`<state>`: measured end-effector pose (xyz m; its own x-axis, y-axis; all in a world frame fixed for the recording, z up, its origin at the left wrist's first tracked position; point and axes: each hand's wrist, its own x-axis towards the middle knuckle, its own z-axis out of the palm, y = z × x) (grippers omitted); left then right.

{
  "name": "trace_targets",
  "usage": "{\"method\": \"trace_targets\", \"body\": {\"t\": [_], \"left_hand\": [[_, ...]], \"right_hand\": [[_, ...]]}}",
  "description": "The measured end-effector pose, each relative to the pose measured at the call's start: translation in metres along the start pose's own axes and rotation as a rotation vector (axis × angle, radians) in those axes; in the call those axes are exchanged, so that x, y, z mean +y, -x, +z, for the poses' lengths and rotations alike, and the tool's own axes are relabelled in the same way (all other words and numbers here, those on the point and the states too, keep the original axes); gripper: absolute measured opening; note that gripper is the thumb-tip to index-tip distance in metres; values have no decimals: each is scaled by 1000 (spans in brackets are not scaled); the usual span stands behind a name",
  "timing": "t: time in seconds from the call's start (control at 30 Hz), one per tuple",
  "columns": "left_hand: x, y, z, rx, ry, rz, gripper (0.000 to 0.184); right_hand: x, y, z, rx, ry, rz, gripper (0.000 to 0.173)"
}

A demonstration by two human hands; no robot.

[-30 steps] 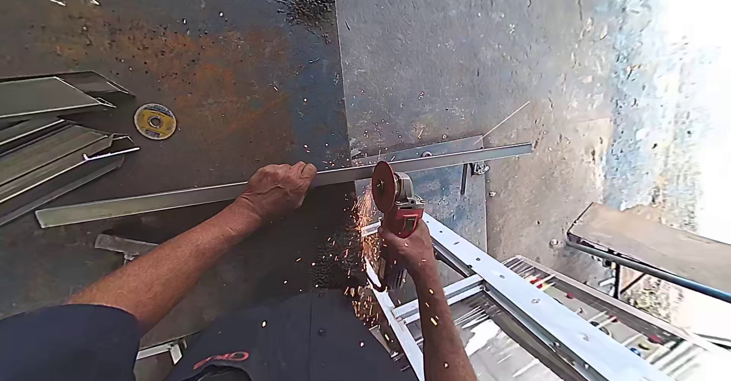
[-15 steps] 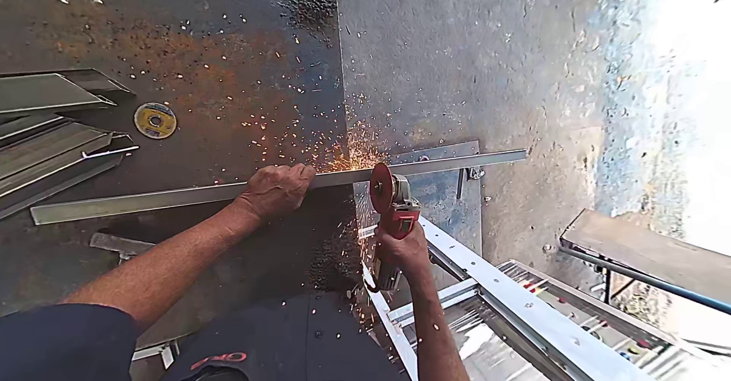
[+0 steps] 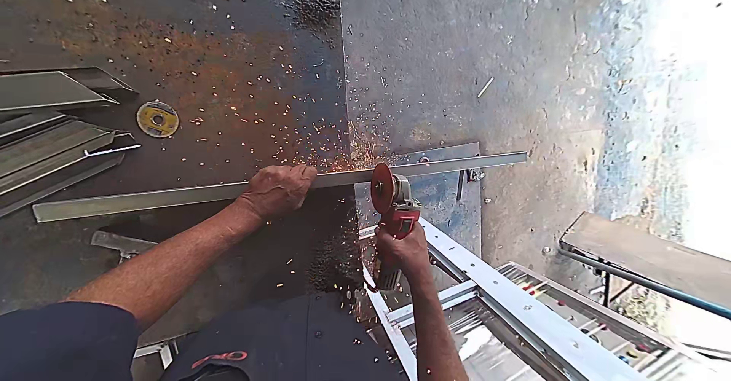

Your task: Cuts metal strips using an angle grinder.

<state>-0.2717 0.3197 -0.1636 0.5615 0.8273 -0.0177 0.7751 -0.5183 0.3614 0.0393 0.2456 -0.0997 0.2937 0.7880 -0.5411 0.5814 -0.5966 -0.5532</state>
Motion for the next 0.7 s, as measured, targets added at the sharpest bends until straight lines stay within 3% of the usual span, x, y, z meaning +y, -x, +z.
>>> {"method": "trace_targets", "body": {"t": [0.7], "left_hand": [[1,0,-3,-9,-12,-11,17]], "right_hand": [[-5,-7,-1,-12,4,-15,65]]}}
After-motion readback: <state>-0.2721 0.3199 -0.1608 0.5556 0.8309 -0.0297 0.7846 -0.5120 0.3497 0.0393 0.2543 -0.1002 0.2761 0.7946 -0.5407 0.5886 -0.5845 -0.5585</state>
